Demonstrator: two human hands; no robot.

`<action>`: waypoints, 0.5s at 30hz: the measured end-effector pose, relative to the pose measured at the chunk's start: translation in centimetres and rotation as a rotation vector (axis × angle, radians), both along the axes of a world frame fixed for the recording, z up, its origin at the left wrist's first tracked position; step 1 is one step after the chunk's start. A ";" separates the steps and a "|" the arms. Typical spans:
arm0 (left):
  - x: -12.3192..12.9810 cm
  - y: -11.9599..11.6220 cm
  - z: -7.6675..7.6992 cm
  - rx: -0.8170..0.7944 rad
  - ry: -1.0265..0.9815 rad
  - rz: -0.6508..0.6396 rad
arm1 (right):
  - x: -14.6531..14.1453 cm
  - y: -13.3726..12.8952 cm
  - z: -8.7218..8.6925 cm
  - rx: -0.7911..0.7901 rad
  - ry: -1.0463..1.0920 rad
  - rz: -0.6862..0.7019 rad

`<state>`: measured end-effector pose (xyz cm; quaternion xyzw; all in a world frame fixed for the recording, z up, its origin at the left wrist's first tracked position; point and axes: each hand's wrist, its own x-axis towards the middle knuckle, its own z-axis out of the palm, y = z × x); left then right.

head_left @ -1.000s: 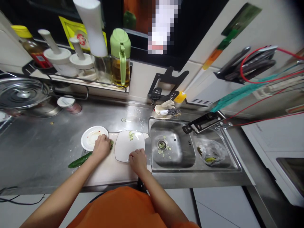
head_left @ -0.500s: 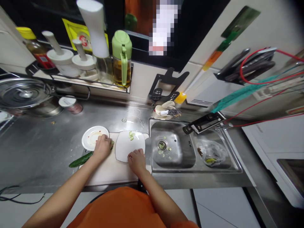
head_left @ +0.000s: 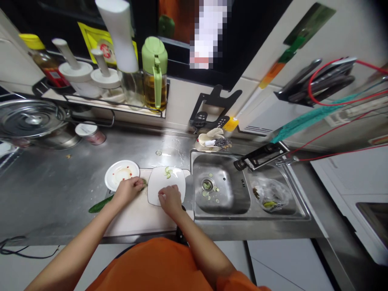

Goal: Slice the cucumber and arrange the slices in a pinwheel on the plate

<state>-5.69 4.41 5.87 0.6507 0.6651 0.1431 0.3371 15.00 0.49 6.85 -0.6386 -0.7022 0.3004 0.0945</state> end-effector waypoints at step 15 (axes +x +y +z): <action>4.1 -0.3 0.6 -0.407 -0.785 0.265 | 0.1 2.8 0.7 -0.269 0.702 -0.333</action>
